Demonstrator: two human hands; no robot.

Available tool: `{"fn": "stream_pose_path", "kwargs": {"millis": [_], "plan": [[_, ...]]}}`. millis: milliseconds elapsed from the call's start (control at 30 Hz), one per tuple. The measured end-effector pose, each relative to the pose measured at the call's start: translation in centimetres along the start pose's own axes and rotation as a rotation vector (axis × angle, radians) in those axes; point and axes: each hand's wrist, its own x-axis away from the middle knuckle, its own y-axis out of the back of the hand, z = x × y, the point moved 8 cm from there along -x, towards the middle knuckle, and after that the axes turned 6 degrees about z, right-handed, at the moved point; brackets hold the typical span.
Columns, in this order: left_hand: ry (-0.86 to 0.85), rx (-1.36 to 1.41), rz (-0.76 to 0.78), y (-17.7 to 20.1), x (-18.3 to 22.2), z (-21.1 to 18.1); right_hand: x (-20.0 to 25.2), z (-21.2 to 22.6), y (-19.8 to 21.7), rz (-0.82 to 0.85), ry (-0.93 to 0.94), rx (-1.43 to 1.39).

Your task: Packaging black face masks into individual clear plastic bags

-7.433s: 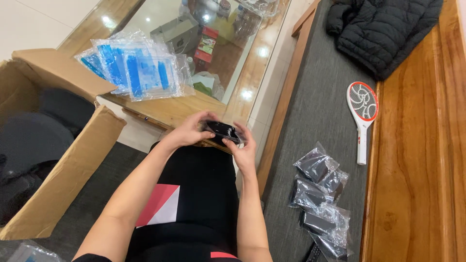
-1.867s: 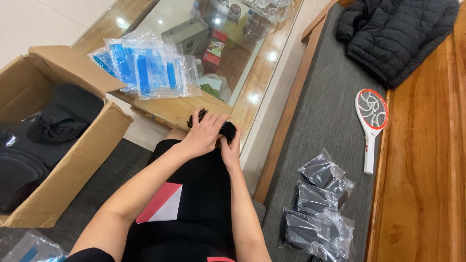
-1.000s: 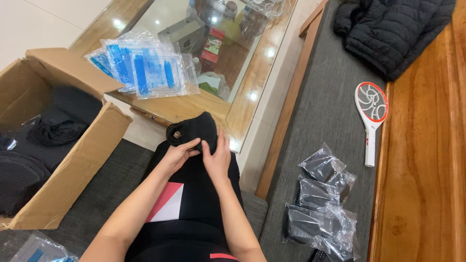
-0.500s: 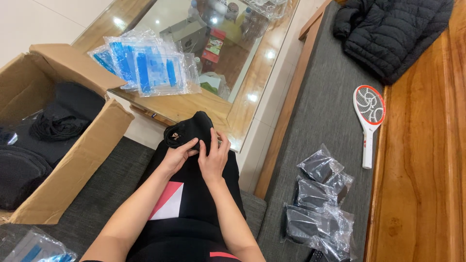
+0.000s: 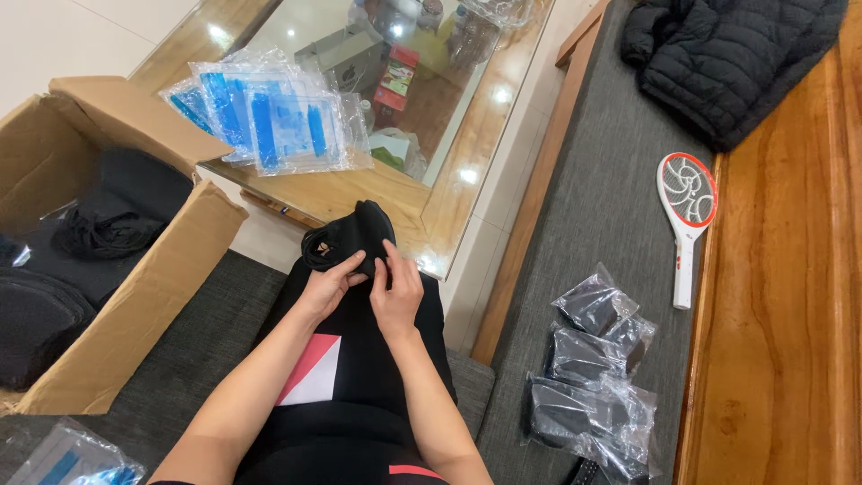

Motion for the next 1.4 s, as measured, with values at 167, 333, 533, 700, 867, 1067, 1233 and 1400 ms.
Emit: {"fn": "stream_pose_path", "kwargs": {"millis": [167,333,533,700,867,1067,1233,1400], "plan": [[-0.005,-0.025,-0.031,0.0,0.0,0.0,-0.7,0.8,0.1,0.009,0.022,0.068],[-0.006,-0.068,-0.055,-0.8,1.0,-0.7,-1.5,0.8,0.8,0.044,-0.132,-0.010],[-0.026,-0.126,-0.052,-1.0,0.5,-0.5,-1.8,3.6,1.1,0.059,0.025,0.195],[-0.036,-0.120,0.011,0.4,-0.1,0.7,-0.3,-0.1,-0.7,0.100,-0.001,0.108],[-0.026,-0.156,0.035,0.7,-0.2,0.8,-0.1,-3.9,-0.9,0.096,-0.199,-0.037],[-0.031,0.012,0.026,2.1,-1.2,1.6,0.7,-13.3,-0.8,-0.100,-0.594,-0.544],[-0.077,0.188,0.027,-1.2,1.8,-2.9,1.5,-19.6,0.0,-0.164,-0.788,-0.537],[-0.048,0.172,0.032,-0.5,1.1,-1.9,-0.5,-16.0,2.2,0.154,-0.734,0.208]]}}
